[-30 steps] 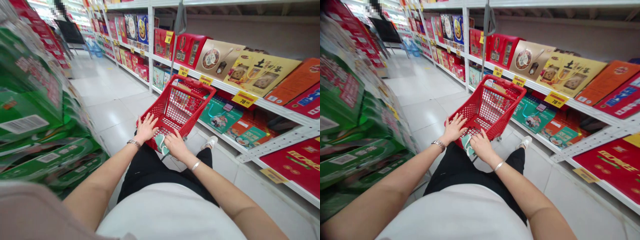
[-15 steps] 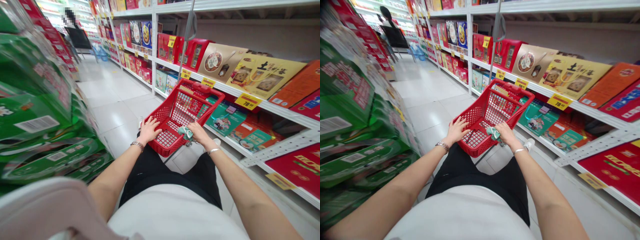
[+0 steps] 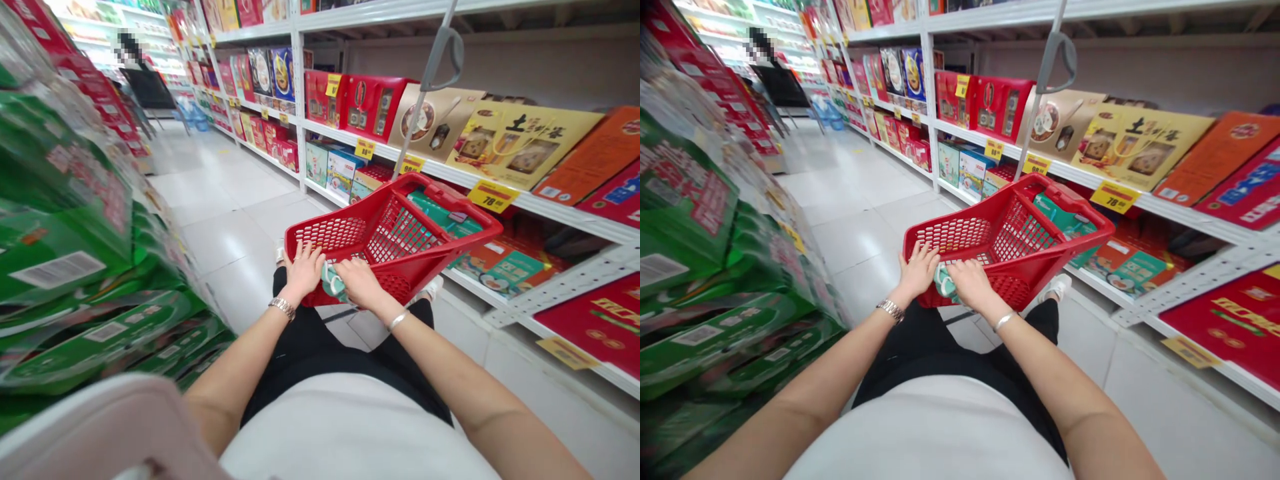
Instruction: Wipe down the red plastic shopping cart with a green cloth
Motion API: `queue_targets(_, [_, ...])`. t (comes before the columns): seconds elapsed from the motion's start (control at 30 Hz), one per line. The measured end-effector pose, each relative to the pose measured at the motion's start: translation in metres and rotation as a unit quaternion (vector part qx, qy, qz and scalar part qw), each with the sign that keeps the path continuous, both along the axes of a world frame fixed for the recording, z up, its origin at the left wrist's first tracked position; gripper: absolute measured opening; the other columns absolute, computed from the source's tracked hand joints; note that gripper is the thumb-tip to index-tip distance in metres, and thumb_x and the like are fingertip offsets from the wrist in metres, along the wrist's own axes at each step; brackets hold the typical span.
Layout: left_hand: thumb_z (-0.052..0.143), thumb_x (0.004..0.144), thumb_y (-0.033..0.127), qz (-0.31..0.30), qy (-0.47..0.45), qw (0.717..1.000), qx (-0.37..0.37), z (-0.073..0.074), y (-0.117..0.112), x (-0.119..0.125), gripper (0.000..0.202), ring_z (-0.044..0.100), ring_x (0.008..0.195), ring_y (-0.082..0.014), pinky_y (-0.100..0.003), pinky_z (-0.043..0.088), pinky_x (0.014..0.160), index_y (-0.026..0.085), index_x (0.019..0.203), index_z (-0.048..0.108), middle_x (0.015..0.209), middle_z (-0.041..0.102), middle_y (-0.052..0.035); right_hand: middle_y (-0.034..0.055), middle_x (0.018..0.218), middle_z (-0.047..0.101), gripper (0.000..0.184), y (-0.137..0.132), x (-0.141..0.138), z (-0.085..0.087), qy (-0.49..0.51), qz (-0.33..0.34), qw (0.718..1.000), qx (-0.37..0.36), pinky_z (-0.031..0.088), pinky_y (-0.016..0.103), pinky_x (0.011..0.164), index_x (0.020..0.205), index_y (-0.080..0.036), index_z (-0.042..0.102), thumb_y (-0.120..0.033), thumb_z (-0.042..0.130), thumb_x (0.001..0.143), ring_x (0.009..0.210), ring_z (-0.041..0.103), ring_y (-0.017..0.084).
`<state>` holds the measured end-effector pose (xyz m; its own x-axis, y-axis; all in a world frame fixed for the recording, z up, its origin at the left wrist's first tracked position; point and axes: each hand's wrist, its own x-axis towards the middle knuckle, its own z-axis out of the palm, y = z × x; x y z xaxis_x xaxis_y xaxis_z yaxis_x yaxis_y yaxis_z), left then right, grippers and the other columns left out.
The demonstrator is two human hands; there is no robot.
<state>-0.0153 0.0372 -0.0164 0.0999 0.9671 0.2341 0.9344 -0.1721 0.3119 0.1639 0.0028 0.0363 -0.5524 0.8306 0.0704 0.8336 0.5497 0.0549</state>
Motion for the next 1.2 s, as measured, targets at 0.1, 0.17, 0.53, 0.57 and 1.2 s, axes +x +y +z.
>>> queue_targets(0.1, [0.021,0.103,0.044,0.016,0.018,0.999,-0.046,0.002,0.008,-0.008,0.055,0.027,0.152,-0.0350,-0.075,0.017,0.117,0.031,0.145,0.053,0.159,0.042,-0.0089,0.0138,0.113,0.068,0.028,-0.001,-0.028,0.003,-0.013,-0.010,1.000,-0.004,0.038,0.037,0.094,0.120,-0.015,0.063,-0.020,0.043,0.101,0.105,0.061,0.026])
queue_targets(0.17, [0.019,0.102,0.044,0.020,0.033,0.996,-0.077,0.005,0.016,-0.017,0.056,0.026,0.153,-0.0348,-0.075,0.017,0.116,0.031,0.146,0.051,0.161,0.040,-0.0086,0.0133,0.112,0.070,0.029,0.002,-0.036,0.004,-0.016,-0.016,1.000,-0.006,0.037,0.038,0.097,0.116,-0.015,0.064,-0.020,0.040,0.102,0.104,0.063,0.025])
queue_targets(0.53, [0.026,0.099,0.053,-0.047,0.036,0.993,-0.099,0.008,0.055,-0.048,0.053,0.025,0.153,-0.0342,-0.077,0.010,0.116,0.038,0.133,0.064,0.159,0.044,-0.0042,0.0130,0.098,0.073,0.021,-0.039,0.102,0.039,-0.079,-0.170,0.978,0.088,0.031,0.044,0.102,0.097,-0.018,0.068,-0.014,0.048,0.095,0.096,0.063,0.028])
queue_targets(0.57, [0.026,0.099,0.053,-0.050,0.032,0.994,-0.096,0.007,0.056,-0.048,0.053,0.025,0.153,-0.0340,-0.076,0.009,0.116,0.038,0.132,0.064,0.158,0.045,-0.0040,0.0130,0.097,0.073,0.018,-0.046,0.119,0.045,-0.084,-0.188,0.973,0.104,0.030,0.046,0.103,0.096,-0.019,0.067,-0.015,0.050,0.093,0.096,0.063,0.028])
queue_targets(1.2, [0.022,0.099,0.053,-0.018,0.081,0.988,-0.132,0.018,0.042,-0.041,0.055,0.024,0.153,-0.0350,-0.078,0.012,0.115,0.040,0.135,0.062,0.157,0.046,-0.0028,0.0151,0.108,0.071,0.024,0.011,-0.047,0.016,-0.039,-0.061,0.997,-0.011,0.051,0.032,0.080,0.114,-0.014,0.064,-0.024,0.046,0.101,0.096,0.071,0.023])
